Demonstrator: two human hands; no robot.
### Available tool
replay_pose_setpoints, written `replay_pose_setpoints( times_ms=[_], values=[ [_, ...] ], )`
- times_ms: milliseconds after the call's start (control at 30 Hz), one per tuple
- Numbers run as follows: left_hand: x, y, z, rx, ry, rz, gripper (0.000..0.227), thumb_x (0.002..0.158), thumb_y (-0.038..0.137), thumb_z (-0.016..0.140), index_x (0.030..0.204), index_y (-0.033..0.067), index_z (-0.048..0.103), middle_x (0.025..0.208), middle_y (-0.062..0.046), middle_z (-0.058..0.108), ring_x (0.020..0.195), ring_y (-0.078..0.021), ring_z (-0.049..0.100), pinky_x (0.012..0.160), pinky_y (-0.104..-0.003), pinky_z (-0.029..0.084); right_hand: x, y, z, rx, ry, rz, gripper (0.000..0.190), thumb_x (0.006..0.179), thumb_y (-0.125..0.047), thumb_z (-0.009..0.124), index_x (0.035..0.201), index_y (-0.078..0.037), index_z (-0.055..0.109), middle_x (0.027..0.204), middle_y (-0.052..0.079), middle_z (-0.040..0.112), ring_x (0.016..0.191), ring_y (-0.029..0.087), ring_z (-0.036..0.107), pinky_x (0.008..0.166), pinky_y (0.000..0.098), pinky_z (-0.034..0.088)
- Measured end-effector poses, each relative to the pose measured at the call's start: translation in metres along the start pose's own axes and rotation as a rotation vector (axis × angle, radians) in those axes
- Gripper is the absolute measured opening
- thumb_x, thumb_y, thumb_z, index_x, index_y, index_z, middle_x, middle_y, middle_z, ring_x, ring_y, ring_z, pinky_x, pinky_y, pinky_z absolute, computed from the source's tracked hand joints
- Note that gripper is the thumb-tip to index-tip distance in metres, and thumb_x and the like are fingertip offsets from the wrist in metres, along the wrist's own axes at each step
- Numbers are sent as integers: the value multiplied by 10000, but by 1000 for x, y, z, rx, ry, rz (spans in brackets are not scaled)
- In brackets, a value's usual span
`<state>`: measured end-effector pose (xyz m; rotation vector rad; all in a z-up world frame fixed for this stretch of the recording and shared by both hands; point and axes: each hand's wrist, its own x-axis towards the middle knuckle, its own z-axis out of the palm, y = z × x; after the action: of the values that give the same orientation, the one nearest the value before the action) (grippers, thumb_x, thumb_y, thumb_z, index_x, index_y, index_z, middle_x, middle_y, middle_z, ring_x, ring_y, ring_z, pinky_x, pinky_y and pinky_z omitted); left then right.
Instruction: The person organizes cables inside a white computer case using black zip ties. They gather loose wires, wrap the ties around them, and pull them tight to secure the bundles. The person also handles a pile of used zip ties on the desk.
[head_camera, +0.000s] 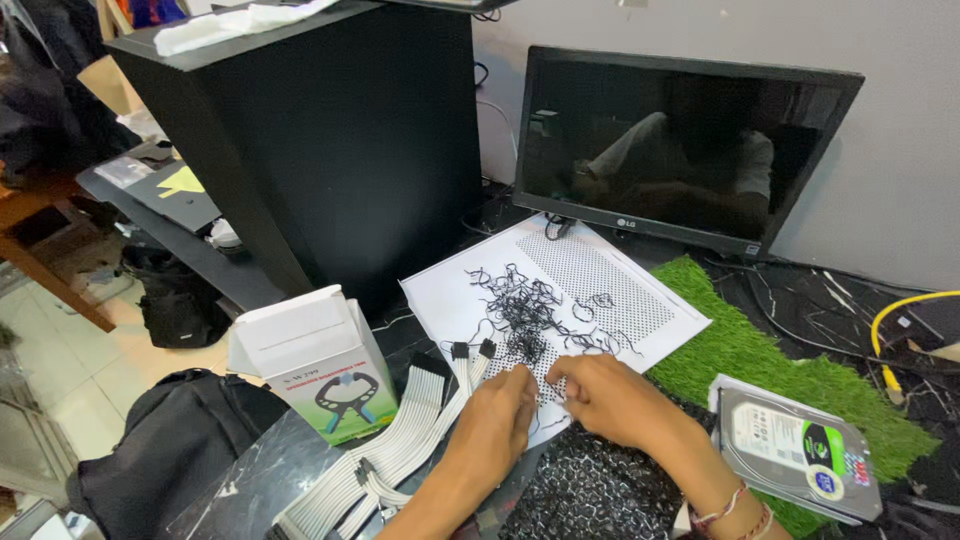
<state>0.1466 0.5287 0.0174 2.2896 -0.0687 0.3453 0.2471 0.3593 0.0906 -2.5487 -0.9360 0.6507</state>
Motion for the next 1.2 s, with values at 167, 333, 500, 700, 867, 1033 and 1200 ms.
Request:
replay_pose_setpoints(
  times_ms=[167, 333, 500, 700, 867, 1033, 1200],
  values=[
    [2, 17, -7, -159, 94, 112, 93, 1054, 69, 552, 1146, 80, 542, 1023, -102, 662, 878, -253, 618, 751, -391, 484, -7, 6, -4, -3, 113, -88, 309, 980, -183, 659, 1283, -201, 716, 1146, -10, 748, 1041, 188, 700, 864, 374, 531],
    [0, 37, -9, -313, 136, 171, 86, 1059, 96, 627, 1139, 88, 598, 1043, -54, 709, 918, -190, 679, 798, -350, 565, -32, -3, -14, 10, 172, -180, 358, 951, -290, 678, 1301, -227, 716, 1244, -37, 765, 1127, 188, 696, 1001, 415, 491],
    [-10, 54, -8, -331, 46, 251, 145, 1050, 87, 619, 1193, 82, 640, 1113, -71, 755, 1013, -226, 741, 888, -376, 593, -61, -4, -20, 134, 224, -128, 169, 886, -247, 760, 1035, -184, 812, 948, -12, 869, 919, 123, 805, 849, 310, 586],
    [-31, 74, -4, -220, -26, 603, 140, 1040, 27, 672, 1174, 20, 632, 1097, -109, 694, 996, -258, 691, 835, -373, 556, -130, -17, -29, 112, 145, 36, 90, 900, -235, 825, 874, -156, 790, 856, -11, 844, 841, 85, 788, 770, 271, 585],
    [-75, 127, 6, -261, -119, 731, 160, 1022, -18, 690, 1160, 5, 613, 1050, -114, 697, 956, -244, 705, 837, -354, 594, -210, -6, -9, 33, 217, 13, 35, 835, -201, 786, 857, -182, 804, 815, -12, 847, 806, 100, 770, 757, 282, 532],
    [-116, 197, 16, -303, -282, 761, 163, 1029, -7, 660, 1166, 52, 595, 1113, -93, 683, 943, -230, 673, 815, -322, 586, -307, 0, 1, 61, 253, 204, 82, 835, -255, 835, 807, -183, 807, 707, -22, 817, 688, 75, 679, 700, 282, 491],
    [-152, 252, 27, -197, -451, 875, 435, 911, -132, 687, 1268, 72, 545, 1273, -145, 569, 983, -346, 676, 745, -426, 516, -389, 26, 15, 199, 434, -19, 149, 870, -219, 844, 745, -152, 794, 638, -64, 758, 645, 30, 607, 637, 260, 500]
  ],
)
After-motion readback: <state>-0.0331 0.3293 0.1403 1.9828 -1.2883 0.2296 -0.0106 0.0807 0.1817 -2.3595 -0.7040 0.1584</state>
